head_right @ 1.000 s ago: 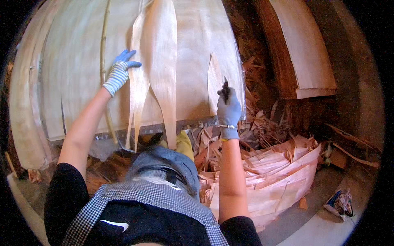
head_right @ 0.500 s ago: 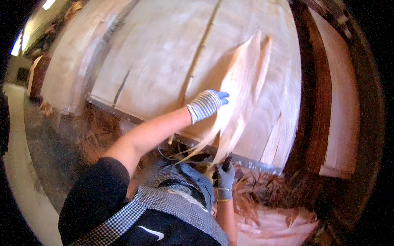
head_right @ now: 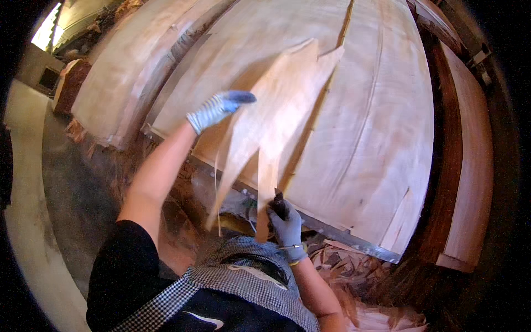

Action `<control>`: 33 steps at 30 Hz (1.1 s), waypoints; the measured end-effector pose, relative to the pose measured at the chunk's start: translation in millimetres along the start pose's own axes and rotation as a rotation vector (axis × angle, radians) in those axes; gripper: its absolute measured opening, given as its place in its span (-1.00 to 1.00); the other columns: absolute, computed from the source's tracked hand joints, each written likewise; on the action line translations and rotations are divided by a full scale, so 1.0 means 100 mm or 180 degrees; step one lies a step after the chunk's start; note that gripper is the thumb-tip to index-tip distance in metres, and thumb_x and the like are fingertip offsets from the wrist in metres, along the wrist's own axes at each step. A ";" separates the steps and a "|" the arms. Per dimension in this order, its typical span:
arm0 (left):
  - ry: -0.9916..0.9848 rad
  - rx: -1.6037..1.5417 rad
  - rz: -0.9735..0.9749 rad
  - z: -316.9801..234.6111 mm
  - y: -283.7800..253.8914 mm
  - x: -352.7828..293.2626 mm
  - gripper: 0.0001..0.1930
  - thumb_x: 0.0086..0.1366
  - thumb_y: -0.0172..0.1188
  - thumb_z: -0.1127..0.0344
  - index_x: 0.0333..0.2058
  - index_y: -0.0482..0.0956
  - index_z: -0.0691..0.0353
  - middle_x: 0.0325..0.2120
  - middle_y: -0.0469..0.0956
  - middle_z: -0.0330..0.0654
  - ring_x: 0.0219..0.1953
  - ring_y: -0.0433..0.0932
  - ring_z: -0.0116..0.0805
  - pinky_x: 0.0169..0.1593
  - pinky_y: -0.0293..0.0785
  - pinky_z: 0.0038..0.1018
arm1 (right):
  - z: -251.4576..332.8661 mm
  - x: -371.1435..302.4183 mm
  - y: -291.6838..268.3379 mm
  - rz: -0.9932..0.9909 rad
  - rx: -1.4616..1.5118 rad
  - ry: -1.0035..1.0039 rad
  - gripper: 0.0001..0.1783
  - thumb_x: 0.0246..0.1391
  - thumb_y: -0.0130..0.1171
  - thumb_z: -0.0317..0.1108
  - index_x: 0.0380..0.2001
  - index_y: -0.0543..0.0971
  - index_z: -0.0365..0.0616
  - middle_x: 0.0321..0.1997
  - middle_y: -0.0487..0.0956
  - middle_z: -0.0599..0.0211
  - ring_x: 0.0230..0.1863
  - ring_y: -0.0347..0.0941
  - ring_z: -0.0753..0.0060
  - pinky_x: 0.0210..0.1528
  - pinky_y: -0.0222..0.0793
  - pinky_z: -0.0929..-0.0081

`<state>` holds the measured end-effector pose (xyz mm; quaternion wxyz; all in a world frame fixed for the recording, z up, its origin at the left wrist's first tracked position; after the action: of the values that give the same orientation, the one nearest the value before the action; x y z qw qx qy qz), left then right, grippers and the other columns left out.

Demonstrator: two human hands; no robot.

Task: The person applies adhesive tape to large sheets of wood veneer, using a knife to trim excess veneer and tape while securing the sheets on a stack.

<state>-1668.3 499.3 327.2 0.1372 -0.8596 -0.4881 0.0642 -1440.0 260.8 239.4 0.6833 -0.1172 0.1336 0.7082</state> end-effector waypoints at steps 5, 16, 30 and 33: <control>-0.0842 -0.0058 -0.0444 0.48 -0.85 -0.21 -0.62 0.14 0.11 0.36 -0.06 0.39 0.36 -0.16 0.49 -0.14 -0.06 0.41 -0.37 0.10 0.25 -0.50 | 0.03 0.20 1.06 0.0000 0.0013 0.0605 -0.80 -0.07 0.12 -0.52 -0.29 0.49 -0.26 -0.45 0.51 0.46 -0.43 0.38 0.65 -0.36 0.32 0.69; -0.0617 0.0805 -0.0628 1.51 -1.48 -1.00 -0.31 -0.03 0.05 0.63 0.14 0.18 0.06 -0.17 0.38 -0.16 -0.19 0.35 -0.34 -0.06 0.32 -0.53 | -0.42 0.22 2.56 -0.0208 -0.0859 0.0370 -0.72 -0.12 0.18 -0.32 -0.28 0.51 -0.15 -0.41 0.55 0.10 -0.35 0.51 0.25 -0.31 0.37 0.41; 0.1003 0.4203 -0.0302 1.00 -1.13 -1.26 -0.40 0.01 0.14 0.23 0.09 0.25 0.04 0.08 0.23 -0.14 0.08 0.22 -0.10 0.14 0.11 -0.25 | -0.73 -0.01 2.79 -0.0828 -0.1632 0.0285 -0.71 -0.03 0.07 -0.29 -0.21 0.45 -0.15 -0.40 0.52 -0.01 -0.44 0.47 -0.02 -0.40 0.37 0.23; 0.1508 0.3392 0.0584 1.21 -0.79 -1.27 -0.48 0.06 0.07 0.22 0.05 0.28 0.11 0.11 0.21 -0.14 0.14 0.16 -0.16 0.17 0.05 -0.25 | -0.64 -0.16 2.48 -0.0874 -0.1737 0.0475 -0.76 0.01 0.01 -0.26 -0.26 0.41 -0.16 -0.47 0.48 -0.07 -0.41 0.40 -0.15 -0.43 0.31 0.09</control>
<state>-1828.1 450.1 232.8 0.6493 -0.7017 -0.2683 0.1184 -1688.5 215.3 192.0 0.7042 -0.3649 -0.0287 0.6084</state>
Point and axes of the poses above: each hand's wrist, its own x-axis towards the middle knuckle, its own y-axis out of the palm, z = x × y, the point moved 6 cm from there along x, towards the middle knuckle
